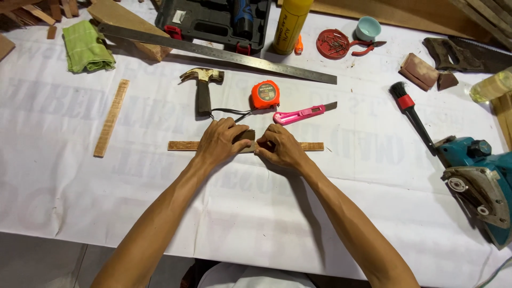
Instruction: Measure and prepare a small wooden slat using a tape measure and marking it with a cutter.
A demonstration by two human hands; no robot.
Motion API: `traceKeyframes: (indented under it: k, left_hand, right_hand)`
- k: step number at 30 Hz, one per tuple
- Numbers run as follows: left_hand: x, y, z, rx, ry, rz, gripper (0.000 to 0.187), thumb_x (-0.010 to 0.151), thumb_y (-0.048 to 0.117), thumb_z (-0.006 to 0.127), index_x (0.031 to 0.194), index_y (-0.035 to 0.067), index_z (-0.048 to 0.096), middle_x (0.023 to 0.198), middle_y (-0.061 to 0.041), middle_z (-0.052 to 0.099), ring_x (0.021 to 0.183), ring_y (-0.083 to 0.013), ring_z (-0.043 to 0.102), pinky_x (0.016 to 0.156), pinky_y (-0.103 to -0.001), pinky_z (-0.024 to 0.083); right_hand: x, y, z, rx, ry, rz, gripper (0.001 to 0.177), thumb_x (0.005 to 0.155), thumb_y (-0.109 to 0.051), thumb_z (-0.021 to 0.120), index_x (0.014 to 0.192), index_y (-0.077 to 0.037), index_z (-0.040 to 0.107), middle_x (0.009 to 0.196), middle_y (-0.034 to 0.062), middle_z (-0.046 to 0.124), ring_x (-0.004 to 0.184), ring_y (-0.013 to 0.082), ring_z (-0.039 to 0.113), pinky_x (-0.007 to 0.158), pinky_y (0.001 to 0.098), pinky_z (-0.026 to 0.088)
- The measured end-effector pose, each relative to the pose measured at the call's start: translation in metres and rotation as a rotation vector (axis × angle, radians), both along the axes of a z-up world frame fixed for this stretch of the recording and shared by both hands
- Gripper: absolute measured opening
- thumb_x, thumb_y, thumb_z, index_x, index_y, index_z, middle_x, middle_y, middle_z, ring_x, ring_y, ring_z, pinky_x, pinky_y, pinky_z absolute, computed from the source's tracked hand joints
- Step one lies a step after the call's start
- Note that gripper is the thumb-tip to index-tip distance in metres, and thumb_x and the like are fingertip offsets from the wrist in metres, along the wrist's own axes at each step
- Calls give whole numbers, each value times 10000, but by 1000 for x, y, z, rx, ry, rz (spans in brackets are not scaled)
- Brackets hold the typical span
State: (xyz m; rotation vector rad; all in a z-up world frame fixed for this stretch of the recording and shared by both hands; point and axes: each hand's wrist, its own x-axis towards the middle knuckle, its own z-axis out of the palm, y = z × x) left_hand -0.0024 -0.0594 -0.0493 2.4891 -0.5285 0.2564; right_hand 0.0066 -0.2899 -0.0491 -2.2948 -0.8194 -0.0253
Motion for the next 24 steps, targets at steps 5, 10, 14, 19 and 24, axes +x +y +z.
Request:
traceKeyframes:
  k: [5, 10, 14, 19, 24]
  left_hand:
    - [-11, 43, 5, 39, 6, 46, 440, 798, 413, 821, 1135, 136, 761, 924, -49, 642, 892, -232, 603, 841, -409, 478]
    - [-22, 94, -2, 27, -27, 72, 401, 808, 386, 844, 1118, 144, 768, 932, -34, 656, 906, -227, 612, 842, -405, 476]
    - [-20, 89, -6, 27, -73, 95, 417, 780, 377, 859, 1113, 143, 770, 903, -24, 651, 901, -217, 612, 852, -404, 476]
    - [-11, 36, -6, -9, -56, 97, 430, 761, 384, 857, 1104, 140, 770, 899, -19, 653, 897, -218, 607, 835, -396, 473]
    - [-6, -9, -7, 18, -123, 82, 440, 794, 373, 842, 1132, 106, 756, 931, -59, 640, 881, -237, 599, 807, -416, 458]
  right_hand:
    - [0, 0, 1, -9, -26, 18, 302, 814, -301, 833, 899, -31, 727, 881, 82, 606, 866, 250, 589, 751, 390, 518]
    - [1, 4, -2, -25, 1, 6, 310, 815, -329, 831, 920, -50, 746, 860, 71, 607, 830, 236, 587, 724, 375, 519]
    - [1, 3, -3, -29, -26, -1, 318, 814, -337, 836, 905, -47, 744, 866, 70, 604, 849, 233, 583, 726, 376, 519]
    - [2, -4, -9, -48, -64, -1, 286, 819, -319, 832, 913, -61, 753, 878, 61, 610, 860, 235, 581, 739, 383, 522]
    - [2, -3, -15, -26, -71, 15, 304, 833, -321, 834, 912, -44, 738, 910, 68, 604, 876, 239, 580, 754, 386, 518]
